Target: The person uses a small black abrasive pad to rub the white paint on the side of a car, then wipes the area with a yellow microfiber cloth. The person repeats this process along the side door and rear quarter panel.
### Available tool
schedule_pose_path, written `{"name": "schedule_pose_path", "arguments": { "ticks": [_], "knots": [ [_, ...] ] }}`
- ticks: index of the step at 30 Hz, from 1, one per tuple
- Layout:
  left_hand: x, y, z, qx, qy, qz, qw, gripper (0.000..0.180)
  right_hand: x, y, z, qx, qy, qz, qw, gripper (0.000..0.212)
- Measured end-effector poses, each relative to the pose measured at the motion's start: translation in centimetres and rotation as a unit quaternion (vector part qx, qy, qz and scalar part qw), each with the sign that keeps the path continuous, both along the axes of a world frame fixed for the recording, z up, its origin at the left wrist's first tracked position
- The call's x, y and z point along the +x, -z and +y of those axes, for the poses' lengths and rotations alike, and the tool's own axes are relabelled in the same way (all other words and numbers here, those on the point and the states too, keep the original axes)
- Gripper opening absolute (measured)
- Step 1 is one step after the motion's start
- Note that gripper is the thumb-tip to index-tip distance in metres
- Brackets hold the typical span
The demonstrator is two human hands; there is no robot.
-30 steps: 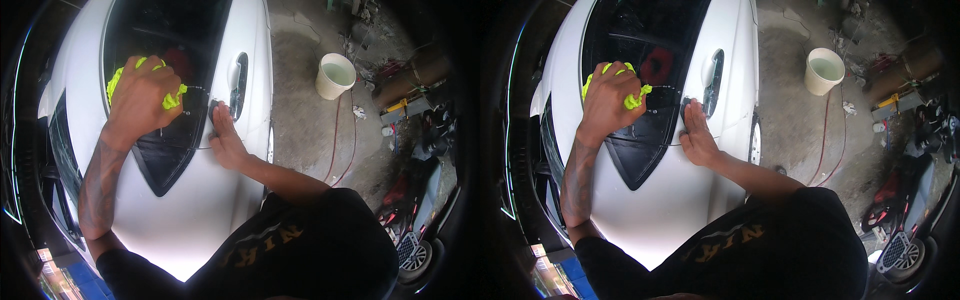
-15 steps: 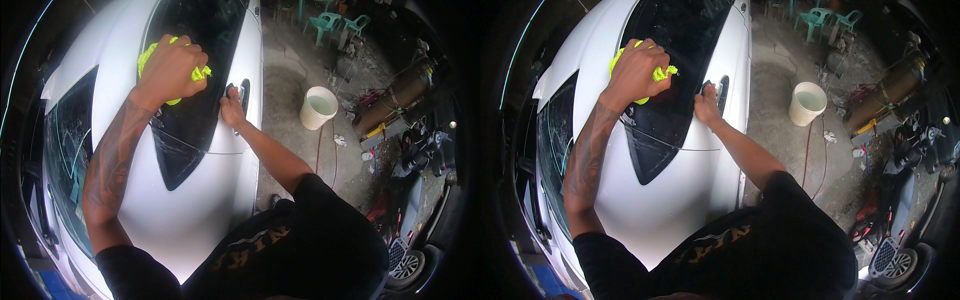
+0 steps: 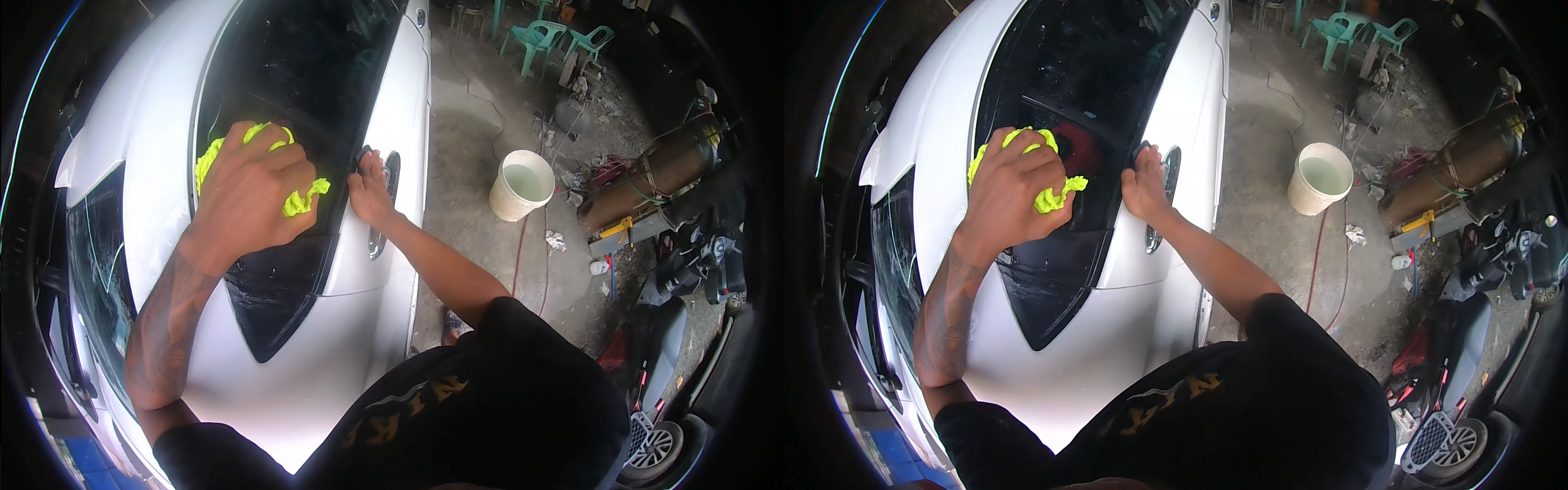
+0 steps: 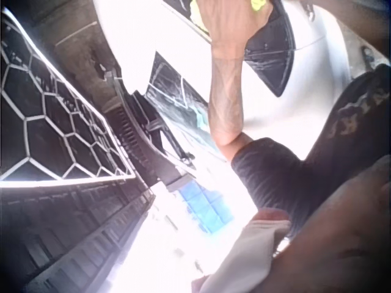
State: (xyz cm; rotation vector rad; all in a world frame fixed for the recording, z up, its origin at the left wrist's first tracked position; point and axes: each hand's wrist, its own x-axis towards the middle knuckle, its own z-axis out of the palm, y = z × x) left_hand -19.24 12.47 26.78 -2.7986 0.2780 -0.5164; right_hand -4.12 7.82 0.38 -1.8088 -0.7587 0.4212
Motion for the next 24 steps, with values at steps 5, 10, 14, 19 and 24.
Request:
{"name": "schedule_pose_path", "arguments": {
  "ticks": [5, 10, 14, 19, 24],
  "knots": [
    [0.3, 1.7, 1.2, 0.014, -0.006, 0.011, 1.000, 0.018, -4.7, 2.1, -2.4, 0.087, -0.044, -0.066, 0.993, 0.074],
    [1.0, 1.0, 1.4, -0.011, -0.018, 0.010, 1.000, 0.017, -2.5, 2.6, -1.2, 0.158, -0.021, -0.120, 0.980, 0.070],
    [1.8, 1.6, 1.5, -0.032, -0.034, 0.027, 0.999, 0.020, -1.2, 2.6, -0.6, 0.162, -0.020, -0.094, 0.982, 0.067],
    [5.3, 1.4, 2.4, -0.010, 0.002, 0.071, 0.997, 0.021, 1.2, 2.2, 0.8, 0.107, -0.029, -0.054, 0.992, 0.071],
    [8.4, 1.0, 5.1, 0.029, 0.034, 0.076, 0.996, 0.022, -2.3, 1.5, -1.4, 0.154, -0.051, -0.038, 0.986, 0.068]
  ]
}}
